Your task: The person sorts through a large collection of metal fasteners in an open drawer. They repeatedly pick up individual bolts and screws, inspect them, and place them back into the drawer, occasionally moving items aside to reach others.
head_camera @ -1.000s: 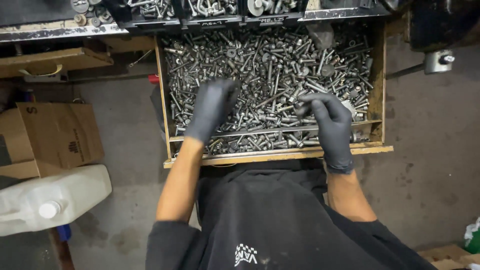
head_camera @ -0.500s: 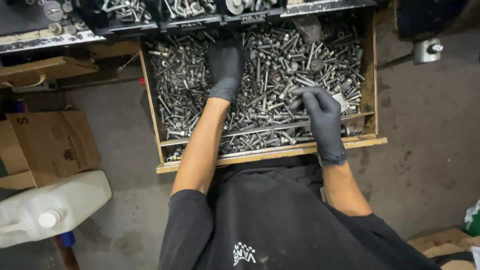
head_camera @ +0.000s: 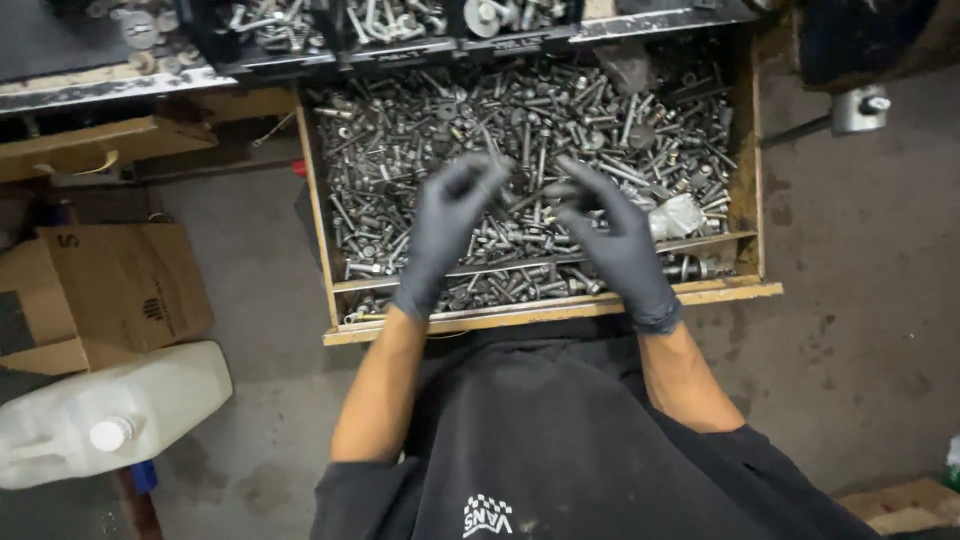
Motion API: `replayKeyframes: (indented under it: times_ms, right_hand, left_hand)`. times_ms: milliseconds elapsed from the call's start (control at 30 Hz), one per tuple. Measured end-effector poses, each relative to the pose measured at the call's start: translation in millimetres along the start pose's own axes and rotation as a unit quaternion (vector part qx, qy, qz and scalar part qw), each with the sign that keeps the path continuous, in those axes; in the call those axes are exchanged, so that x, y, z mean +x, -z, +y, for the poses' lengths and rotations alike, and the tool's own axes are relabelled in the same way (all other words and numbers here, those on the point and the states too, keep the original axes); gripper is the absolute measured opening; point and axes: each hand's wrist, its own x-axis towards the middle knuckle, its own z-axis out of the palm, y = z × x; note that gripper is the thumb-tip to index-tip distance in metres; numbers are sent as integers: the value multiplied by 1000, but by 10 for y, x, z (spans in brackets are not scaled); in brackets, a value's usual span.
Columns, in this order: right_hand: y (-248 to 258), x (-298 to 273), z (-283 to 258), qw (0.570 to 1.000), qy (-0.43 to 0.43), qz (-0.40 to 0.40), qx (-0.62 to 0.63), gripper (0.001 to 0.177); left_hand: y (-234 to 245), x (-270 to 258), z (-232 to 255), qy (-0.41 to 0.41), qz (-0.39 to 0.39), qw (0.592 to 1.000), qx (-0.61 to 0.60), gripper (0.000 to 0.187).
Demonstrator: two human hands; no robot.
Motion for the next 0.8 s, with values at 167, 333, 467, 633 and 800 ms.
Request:
replayKeyframes:
  times_ms: [167,333,467,633,800]
  right_hand:
    - [-396,33,57,969,192,-3,-153,37]
    - [-473,80,15,976,190,32,-104,34]
    - [-417,68,30,989,126,22,-79,28]
    - [-246,47,175,991,83,59,-91,30]
    - [-114,23,166,991,60,78,-95,27]
  left_hand:
    - [-16,-300,-5,-43,7,995,-90,24]
    - [608,-144,830,-222,196,953,66,5]
    - [1099,40,848,-317,242,882,252,4]
    - [1458,412,711,-352,288,737,500,16]
    - [1007,204,154,-227,23,863,451,20]
